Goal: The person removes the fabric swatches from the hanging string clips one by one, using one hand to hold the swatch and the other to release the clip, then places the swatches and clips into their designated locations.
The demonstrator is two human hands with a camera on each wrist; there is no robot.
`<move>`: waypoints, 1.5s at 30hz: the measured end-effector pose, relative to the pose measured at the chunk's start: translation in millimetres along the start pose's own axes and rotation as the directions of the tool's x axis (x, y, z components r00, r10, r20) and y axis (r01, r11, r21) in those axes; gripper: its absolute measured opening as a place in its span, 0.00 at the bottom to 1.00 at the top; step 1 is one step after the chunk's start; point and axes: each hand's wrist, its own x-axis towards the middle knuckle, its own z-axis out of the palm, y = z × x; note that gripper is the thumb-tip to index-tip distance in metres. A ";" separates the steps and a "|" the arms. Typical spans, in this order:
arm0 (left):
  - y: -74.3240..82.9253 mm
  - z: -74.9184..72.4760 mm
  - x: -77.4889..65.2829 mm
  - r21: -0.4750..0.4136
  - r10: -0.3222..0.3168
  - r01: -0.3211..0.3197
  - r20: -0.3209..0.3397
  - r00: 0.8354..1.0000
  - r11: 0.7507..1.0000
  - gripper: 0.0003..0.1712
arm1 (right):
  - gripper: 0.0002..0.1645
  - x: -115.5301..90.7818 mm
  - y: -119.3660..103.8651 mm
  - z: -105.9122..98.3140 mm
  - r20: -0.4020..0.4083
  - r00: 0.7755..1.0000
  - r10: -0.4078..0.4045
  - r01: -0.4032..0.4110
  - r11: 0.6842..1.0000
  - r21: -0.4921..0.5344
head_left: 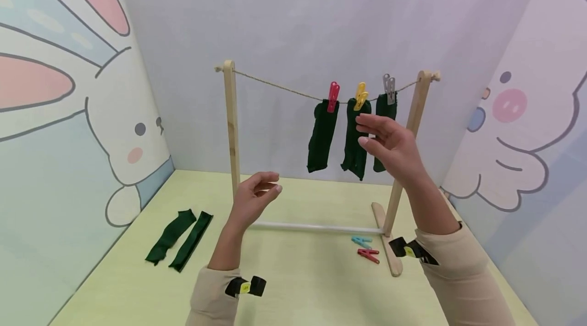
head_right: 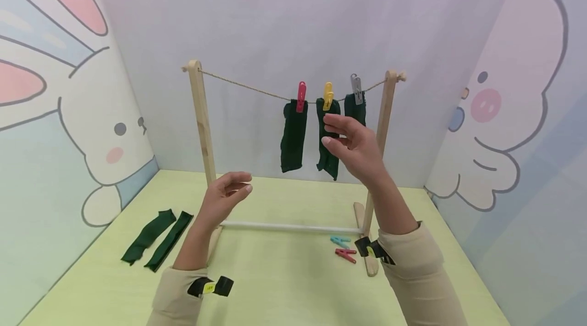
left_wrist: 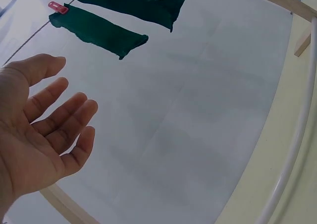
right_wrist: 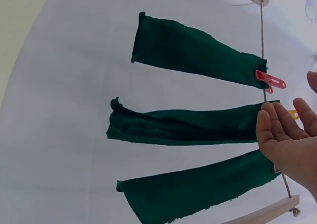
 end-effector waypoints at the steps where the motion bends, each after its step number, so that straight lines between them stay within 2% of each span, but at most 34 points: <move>1: -0.1 1.0 1.0 -0.003 0.000 0.000 0.001 1.000 1.000 0.15 | 0.22 2.3 -0.9 1.4 0.002 1.000 -0.002 0.002 1.000 0.007; 12: 2.1 10.4 16.3 0.001 0.035 -0.035 0.027 0.999 0.999 0.14 | 0.21 23.0 -11.1 10.3 -0.028 1.000 0.010 -0.010 1.000 -0.013; 21: -1.8 18.8 26.5 -0.029 0.013 -0.011 0.043 0.999 1.000 0.15 | 0.22 33.1 -16.7 16.0 -0.026 1.000 -0.014 0.014 1.000 0.001; 29: -3.2 27.1 36.2 -0.021 0.006 -0.005 0.039 0.999 1.000 0.15 | 0.22 42.9 -20.8 19.7 -0.011 1.000 0.006 -0.007 1.000 -0.026; 32: -4.9 31.1 41.7 -0.009 0.013 -0.012 0.034 0.999 1.000 0.15 | 0.23 48.6 -21.8 21.4 -0.022 0.999 0.035 -0.037 0.995 -0.090; 38: -32.0 42.6 60.8 -0.029 0.020 -0.020 0.015 1.000 0.999 0.18 | 0.25 61.3 -27.5 26.8 -0.076 0.988 0.138 -0.152 0.963 -0.225; 39: -37.0 45.0 63.7 -0.030 0.018 -0.018 0.012 1.000 0.999 0.19 | 0.25 63.2 -28.6 27.6 -0.082 0.984 0.161 -0.176 0.956 -0.233; 45: -44.7 58.7 71.7 -0.052 0.013 -0.012 0.009 1.000 0.999 0.19 | 0.26 72.2 -31.7 31.6 -0.092 0.954 0.285 -0.299 0.927 -0.226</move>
